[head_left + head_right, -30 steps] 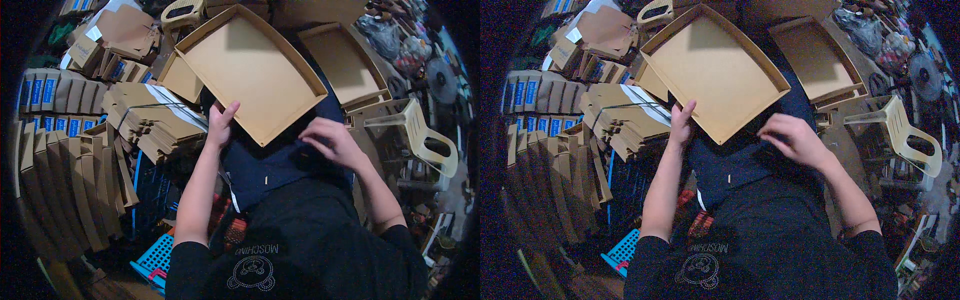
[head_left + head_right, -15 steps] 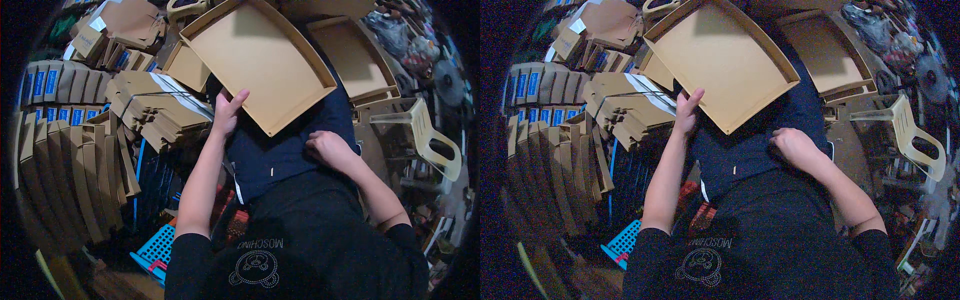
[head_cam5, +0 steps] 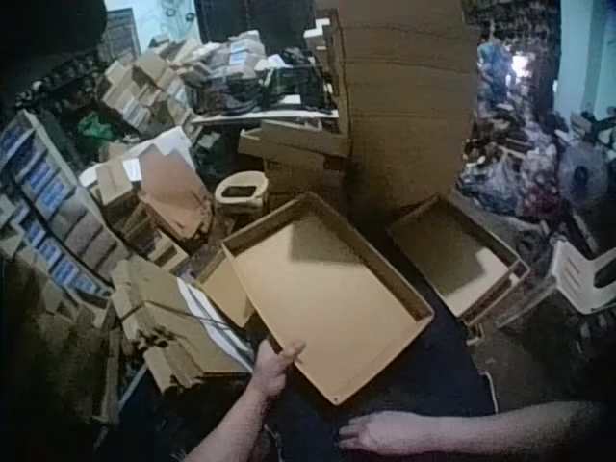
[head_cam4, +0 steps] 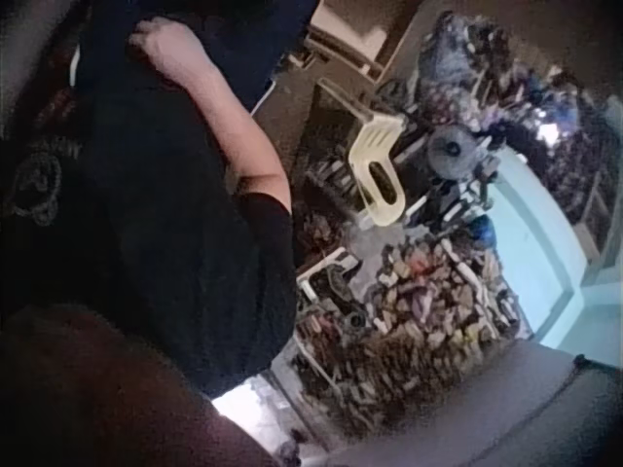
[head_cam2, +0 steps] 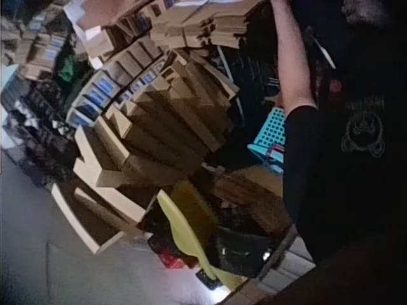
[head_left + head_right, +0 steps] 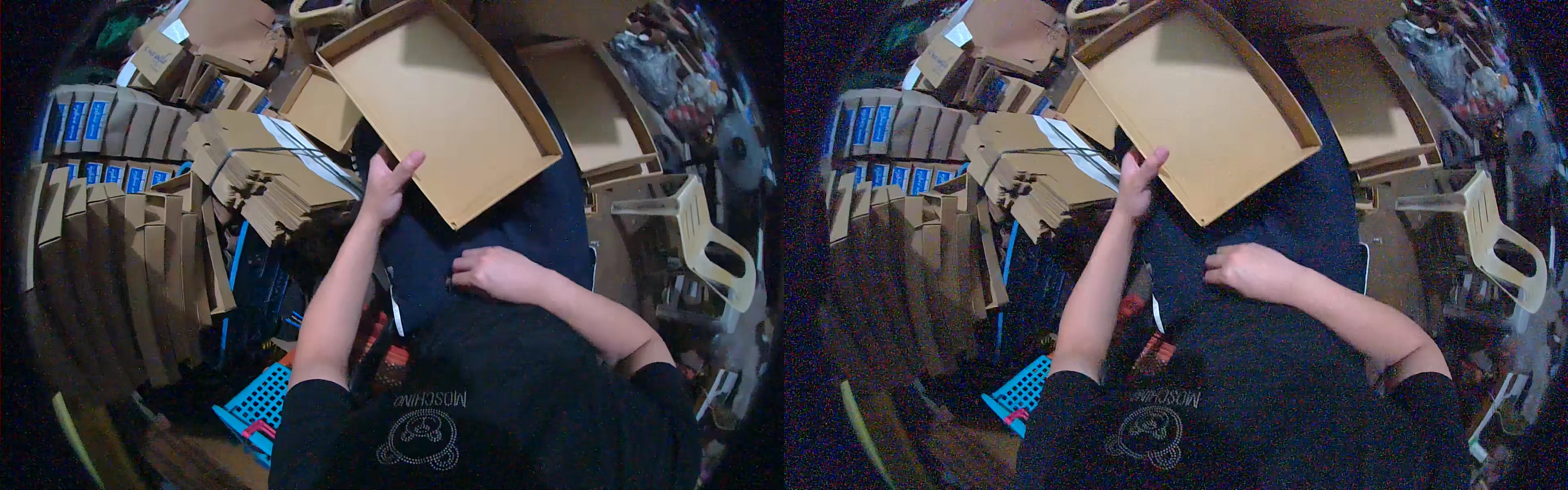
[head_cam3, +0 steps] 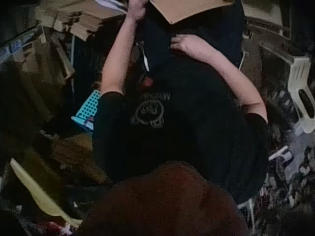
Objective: Assembling cardboard boxes and bundling them with plastic straps in a workshop environment.
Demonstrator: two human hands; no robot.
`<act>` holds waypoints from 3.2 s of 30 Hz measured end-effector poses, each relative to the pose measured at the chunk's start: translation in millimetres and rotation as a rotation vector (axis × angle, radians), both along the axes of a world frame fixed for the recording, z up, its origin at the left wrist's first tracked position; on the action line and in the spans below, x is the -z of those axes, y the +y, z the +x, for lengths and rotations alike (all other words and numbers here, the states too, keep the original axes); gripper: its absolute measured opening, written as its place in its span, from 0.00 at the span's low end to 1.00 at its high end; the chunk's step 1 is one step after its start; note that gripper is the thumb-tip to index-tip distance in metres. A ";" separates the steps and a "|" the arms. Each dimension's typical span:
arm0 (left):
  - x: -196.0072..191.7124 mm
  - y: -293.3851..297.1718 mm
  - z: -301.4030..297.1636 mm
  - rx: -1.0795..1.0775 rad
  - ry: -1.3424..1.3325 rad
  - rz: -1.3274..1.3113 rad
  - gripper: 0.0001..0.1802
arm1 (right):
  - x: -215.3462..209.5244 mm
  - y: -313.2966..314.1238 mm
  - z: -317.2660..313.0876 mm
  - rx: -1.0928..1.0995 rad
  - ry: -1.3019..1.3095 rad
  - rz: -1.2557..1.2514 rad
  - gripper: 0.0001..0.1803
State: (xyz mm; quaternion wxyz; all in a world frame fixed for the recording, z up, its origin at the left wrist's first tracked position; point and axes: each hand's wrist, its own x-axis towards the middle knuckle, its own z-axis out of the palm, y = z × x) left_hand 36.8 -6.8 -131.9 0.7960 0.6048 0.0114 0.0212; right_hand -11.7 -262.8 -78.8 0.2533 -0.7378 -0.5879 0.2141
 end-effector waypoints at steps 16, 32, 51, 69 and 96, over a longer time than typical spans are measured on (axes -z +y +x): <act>4.1 -6.6 -4.9 -0.012 -0.021 -0.103 0.34 | -5.3 -8.6 12.4 0.126 0.139 -0.003 0.09; 23.8 -8.3 3.2 -0.131 -0.031 -0.463 0.38 | 23.3 -63.5 78.5 1.013 0.415 0.313 0.21; 15.3 -10.8 -4.1 -0.057 0.007 -0.879 0.59 | 0.0 36.2 126.2 0.946 1.239 0.391 0.30; -1.6 2.1 1.2 0.091 0.032 -1.030 0.74 | 19.7 261.0 202.9 0.915 1.086 0.365 0.32; 13.4 -2.9 7.0 0.319 0.002 -0.597 0.45 | -3.4 74.1 165.2 0.604 0.577 0.296 0.20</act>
